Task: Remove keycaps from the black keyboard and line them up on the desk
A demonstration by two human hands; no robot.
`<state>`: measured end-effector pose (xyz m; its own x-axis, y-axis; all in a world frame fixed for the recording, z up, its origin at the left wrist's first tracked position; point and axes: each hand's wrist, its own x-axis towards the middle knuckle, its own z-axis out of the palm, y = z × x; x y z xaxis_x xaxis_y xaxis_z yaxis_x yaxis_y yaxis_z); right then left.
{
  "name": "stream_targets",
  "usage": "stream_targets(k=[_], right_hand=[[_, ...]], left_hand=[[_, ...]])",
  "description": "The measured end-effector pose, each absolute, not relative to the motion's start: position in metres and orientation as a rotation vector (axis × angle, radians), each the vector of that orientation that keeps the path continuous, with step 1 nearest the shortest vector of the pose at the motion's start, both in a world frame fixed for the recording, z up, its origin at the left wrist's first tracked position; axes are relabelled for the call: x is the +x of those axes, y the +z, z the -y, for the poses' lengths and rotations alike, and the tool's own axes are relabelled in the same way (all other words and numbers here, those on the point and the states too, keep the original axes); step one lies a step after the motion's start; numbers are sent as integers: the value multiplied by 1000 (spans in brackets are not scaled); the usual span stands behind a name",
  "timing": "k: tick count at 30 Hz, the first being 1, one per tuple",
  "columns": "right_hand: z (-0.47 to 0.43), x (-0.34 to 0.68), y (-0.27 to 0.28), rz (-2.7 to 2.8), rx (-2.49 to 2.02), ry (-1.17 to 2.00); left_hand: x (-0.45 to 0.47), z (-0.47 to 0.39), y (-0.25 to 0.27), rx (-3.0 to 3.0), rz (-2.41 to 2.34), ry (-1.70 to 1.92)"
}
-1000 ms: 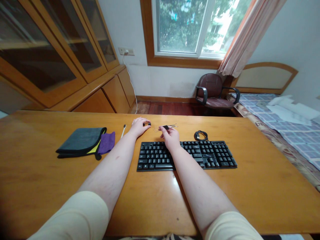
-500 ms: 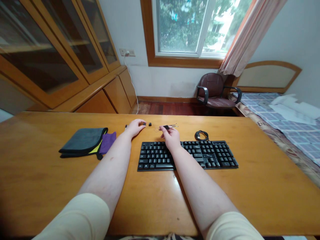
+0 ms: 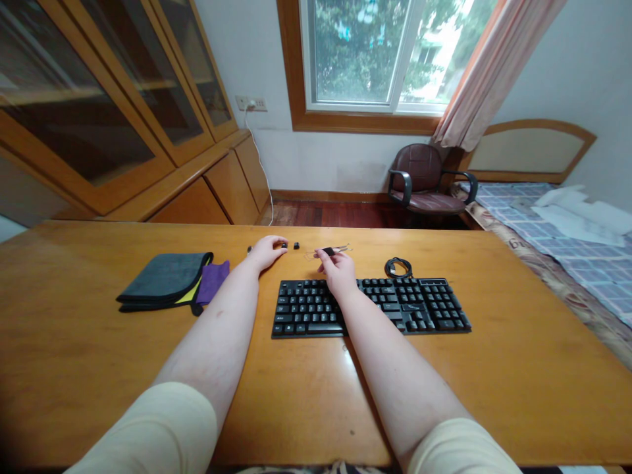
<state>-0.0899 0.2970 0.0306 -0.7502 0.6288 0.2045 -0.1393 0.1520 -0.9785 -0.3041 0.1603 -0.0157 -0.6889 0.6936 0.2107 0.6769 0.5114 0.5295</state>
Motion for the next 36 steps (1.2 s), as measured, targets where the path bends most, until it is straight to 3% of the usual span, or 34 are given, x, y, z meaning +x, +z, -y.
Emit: stream_targets(k=[11,20,36], right_hand=[[-296,-91,32,1835,-470,1658],[-296,-89,34,1887,-490,1636],[-295,-89,36,1854,-463,1640]], left_hand=[[-294,-165,-12,1225,-2764,953],[-275,-187,-5,1246,-2888,710],[-276,-185,-4,1288,-2839,760]])
